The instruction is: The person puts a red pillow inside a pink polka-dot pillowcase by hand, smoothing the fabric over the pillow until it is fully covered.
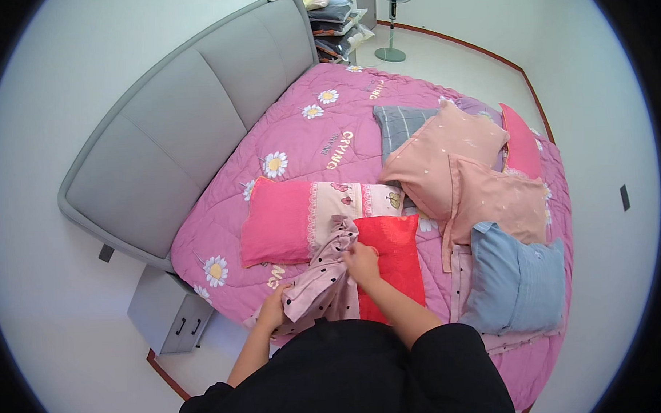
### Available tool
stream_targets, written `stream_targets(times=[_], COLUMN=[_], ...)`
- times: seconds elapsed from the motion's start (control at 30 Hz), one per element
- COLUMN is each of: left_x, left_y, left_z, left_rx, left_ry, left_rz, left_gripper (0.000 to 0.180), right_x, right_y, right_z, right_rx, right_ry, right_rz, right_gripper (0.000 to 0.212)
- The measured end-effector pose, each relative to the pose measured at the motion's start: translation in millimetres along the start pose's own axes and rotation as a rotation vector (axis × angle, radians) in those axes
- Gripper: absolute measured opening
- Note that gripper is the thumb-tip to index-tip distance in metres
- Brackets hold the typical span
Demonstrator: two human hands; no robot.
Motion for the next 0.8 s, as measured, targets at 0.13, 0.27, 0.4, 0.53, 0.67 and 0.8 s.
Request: stream_targets(times=[0.13,0.27,0.4,0.53,0.67,0.8], left_x=[8,3,-1,-2,-11,-19], left_y=[-7,-5,10,11,29,64], left_z=[18,16,10,4,-10,-28], left_rx=[0.046,-0.046,0.149,0.072,-0.041,0.005], left_ry=[-0.023,0.096,-0.031,0.02,0.033,-0.078], left_rz=[0.028,0.069,-0.123,-0.135,-0.023,0.0], left_gripper=[0.054,0.055,0.056,0.058,0.059,0.051], right_x=[0,19,47,61,57,39], right_y=[74,111,109,91,79,81], right_z=[-12,-41,-55,-49,-42,-40], right_rx=[-0.407,-0.764,-0.805,-0.677,-0.644,-0.581], right_ry=[0.303,0.553,0.636,0.656,0.622,0.638], right_rz=[0.198,-0.067,-0.19,-0.178,0.029,0.125], right_gripper=[0.035,0.049,0.049,0.035,0.03,0.033])
Point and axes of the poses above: each hand's wrist, its own z-axis towards the middle knuckle, its own x-axis out of the palm, y = z × x, the point moved 4 cm from there along z, towards the middle knuckle, and after that the axes turned 5 degrees about -y, right-handed, at the moved point
